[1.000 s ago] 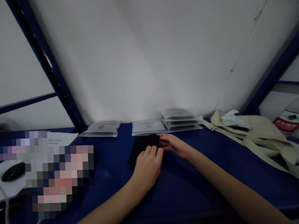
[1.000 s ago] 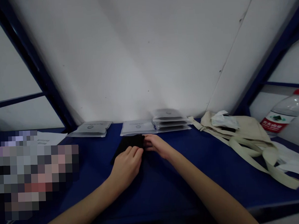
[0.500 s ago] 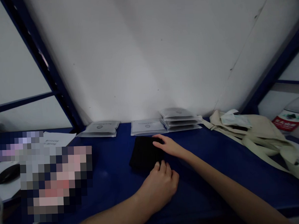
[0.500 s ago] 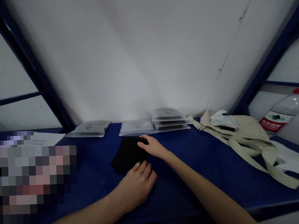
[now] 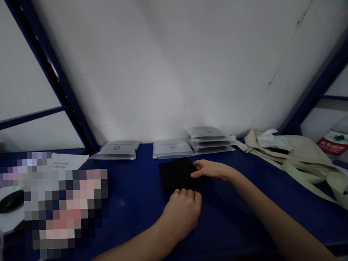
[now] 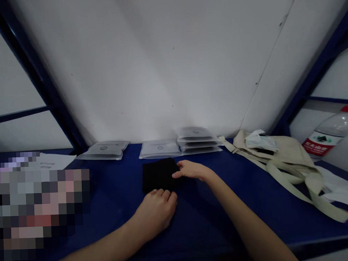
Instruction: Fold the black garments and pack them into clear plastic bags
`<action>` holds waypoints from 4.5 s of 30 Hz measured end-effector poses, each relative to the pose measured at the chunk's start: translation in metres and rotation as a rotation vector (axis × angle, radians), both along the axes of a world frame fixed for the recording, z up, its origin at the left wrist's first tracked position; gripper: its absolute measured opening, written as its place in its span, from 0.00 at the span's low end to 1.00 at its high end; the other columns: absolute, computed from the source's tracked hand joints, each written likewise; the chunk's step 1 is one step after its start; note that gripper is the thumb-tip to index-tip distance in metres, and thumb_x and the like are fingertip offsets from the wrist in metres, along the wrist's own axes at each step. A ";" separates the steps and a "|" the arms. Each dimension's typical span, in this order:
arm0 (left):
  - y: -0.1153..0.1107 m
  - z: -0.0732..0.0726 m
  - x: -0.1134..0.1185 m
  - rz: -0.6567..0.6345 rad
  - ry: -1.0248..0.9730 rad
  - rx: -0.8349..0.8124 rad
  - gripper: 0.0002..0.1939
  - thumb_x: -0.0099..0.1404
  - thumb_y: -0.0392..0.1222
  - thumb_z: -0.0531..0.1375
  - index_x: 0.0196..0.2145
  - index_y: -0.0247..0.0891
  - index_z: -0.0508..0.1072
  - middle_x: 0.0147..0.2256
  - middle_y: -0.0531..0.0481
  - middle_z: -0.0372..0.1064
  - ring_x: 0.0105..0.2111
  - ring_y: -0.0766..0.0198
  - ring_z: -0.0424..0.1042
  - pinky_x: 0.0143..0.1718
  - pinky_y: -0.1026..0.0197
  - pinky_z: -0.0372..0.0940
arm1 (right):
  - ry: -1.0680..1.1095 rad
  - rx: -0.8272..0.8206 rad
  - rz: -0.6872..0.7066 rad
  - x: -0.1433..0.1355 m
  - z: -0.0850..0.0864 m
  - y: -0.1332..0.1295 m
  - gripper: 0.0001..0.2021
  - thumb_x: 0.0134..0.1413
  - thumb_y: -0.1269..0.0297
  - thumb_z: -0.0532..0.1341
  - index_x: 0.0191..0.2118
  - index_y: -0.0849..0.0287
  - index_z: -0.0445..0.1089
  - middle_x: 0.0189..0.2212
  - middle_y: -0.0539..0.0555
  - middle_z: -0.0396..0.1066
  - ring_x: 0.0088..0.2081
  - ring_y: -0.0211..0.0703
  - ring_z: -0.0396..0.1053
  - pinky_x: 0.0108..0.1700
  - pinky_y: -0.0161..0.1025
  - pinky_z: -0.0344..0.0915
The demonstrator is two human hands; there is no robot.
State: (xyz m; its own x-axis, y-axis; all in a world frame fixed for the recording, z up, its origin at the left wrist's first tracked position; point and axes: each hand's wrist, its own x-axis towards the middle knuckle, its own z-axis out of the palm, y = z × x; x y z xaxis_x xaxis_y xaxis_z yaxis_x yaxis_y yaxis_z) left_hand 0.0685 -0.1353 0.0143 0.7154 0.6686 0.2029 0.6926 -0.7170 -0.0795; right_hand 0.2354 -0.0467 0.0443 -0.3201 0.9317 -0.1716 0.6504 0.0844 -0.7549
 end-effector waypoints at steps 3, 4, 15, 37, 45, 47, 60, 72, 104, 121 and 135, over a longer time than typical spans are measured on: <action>0.005 0.011 -0.004 0.099 -0.049 -0.118 0.12 0.64 0.36 0.47 0.35 0.34 0.69 0.30 0.42 0.71 0.32 0.55 0.72 0.30 0.58 0.64 | -0.050 -0.118 -0.047 0.006 0.001 0.002 0.20 0.41 0.58 0.65 0.42 0.60 0.69 0.31 0.54 0.73 0.30 0.41 0.68 0.32 0.37 0.63; 0.007 0.015 -0.007 0.129 -0.083 -0.161 0.12 0.65 0.37 0.47 0.34 0.35 0.69 0.31 0.43 0.71 0.32 0.56 0.72 0.30 0.59 0.64 | -0.068 -0.129 -0.061 0.007 0.000 0.002 0.22 0.42 0.56 0.64 0.45 0.62 0.68 0.30 0.54 0.73 0.29 0.41 0.67 0.31 0.37 0.62; 0.059 0.032 -0.058 0.740 -0.458 -0.286 0.14 0.64 0.48 0.49 0.37 0.39 0.69 0.34 0.46 0.73 0.36 0.55 0.71 0.32 0.61 0.59 | -0.094 -0.207 -0.147 0.006 0.006 0.003 0.19 0.48 0.47 0.58 0.20 0.58 0.62 0.18 0.49 0.62 0.21 0.35 0.58 0.24 0.35 0.53; 0.107 -0.005 -0.063 0.432 -0.430 -0.179 0.15 0.65 0.41 0.48 0.46 0.35 0.68 0.47 0.43 0.69 0.52 0.54 0.62 0.53 0.49 0.54 | -0.099 0.382 -0.422 -0.023 -0.028 0.020 0.15 0.49 0.63 0.57 0.44 0.63 0.63 0.42 0.60 0.68 0.41 0.48 0.69 0.42 0.44 0.66; 0.103 -0.010 -0.061 0.391 -0.277 -0.185 0.24 0.67 0.47 0.44 0.56 0.33 0.59 0.59 0.43 0.56 0.61 0.51 0.48 0.59 0.44 0.46 | -0.466 0.836 0.028 -0.054 -0.027 0.004 0.23 0.56 0.58 0.53 0.55 0.63 0.61 0.58 0.61 0.58 0.59 0.53 0.54 0.58 0.50 0.52; 0.103 -0.010 -0.062 0.379 -0.252 -0.190 0.25 0.68 0.47 0.43 0.57 0.32 0.58 0.59 0.42 0.54 0.61 0.52 0.49 0.58 0.47 0.49 | -0.525 0.790 0.080 -0.059 -0.030 0.002 0.25 0.58 0.55 0.51 0.57 0.64 0.60 0.59 0.61 0.57 0.60 0.53 0.53 0.59 0.49 0.51; 0.110 -0.020 -0.065 0.335 -0.305 -0.186 0.30 0.68 0.48 0.41 0.61 0.25 0.50 0.62 0.39 0.47 0.62 0.55 0.45 0.59 0.53 0.48 | -0.601 0.764 0.036 -0.070 -0.044 0.012 0.25 0.62 0.58 0.45 0.59 0.68 0.57 0.59 0.60 0.57 0.60 0.50 0.52 0.60 0.47 0.50; 0.116 -0.025 -0.068 0.311 -0.345 -0.214 0.32 0.67 0.52 0.39 0.62 0.26 0.47 0.63 0.38 0.43 0.63 0.56 0.41 0.59 0.53 0.48 | -0.637 0.637 -0.031 -0.085 -0.042 0.019 0.26 0.63 0.61 0.43 0.61 0.71 0.53 0.62 0.63 0.50 0.62 0.51 0.47 0.60 0.48 0.47; 0.102 -0.009 -0.071 0.352 -0.162 -0.123 0.26 0.62 0.41 0.44 0.56 0.29 0.60 0.60 0.40 0.52 0.57 0.51 0.52 0.57 0.47 0.49 | -0.675 0.642 -0.045 -0.094 -0.025 0.075 0.17 0.59 0.70 0.47 0.48 0.74 0.65 0.49 0.68 0.66 0.52 0.52 0.63 0.53 0.40 0.55; 0.103 0.002 -0.073 0.366 -0.248 -0.129 0.21 0.57 0.35 0.47 0.47 0.33 0.67 0.49 0.41 0.65 0.50 0.54 0.58 0.52 0.51 0.56 | -0.805 0.587 -0.083 -0.104 -0.019 0.096 0.18 0.55 0.75 0.48 0.47 0.69 0.69 0.47 0.67 0.70 0.48 0.53 0.68 0.48 0.42 0.61; 0.111 -0.003 -0.077 0.372 -0.390 -0.192 0.31 0.55 0.37 0.49 0.58 0.33 0.57 0.61 0.44 0.50 0.60 0.57 0.49 0.59 0.54 0.49 | -0.697 0.630 0.177 -0.117 -0.014 0.091 0.16 0.59 0.74 0.48 0.44 0.66 0.71 0.43 0.63 0.72 0.45 0.48 0.69 0.47 0.38 0.60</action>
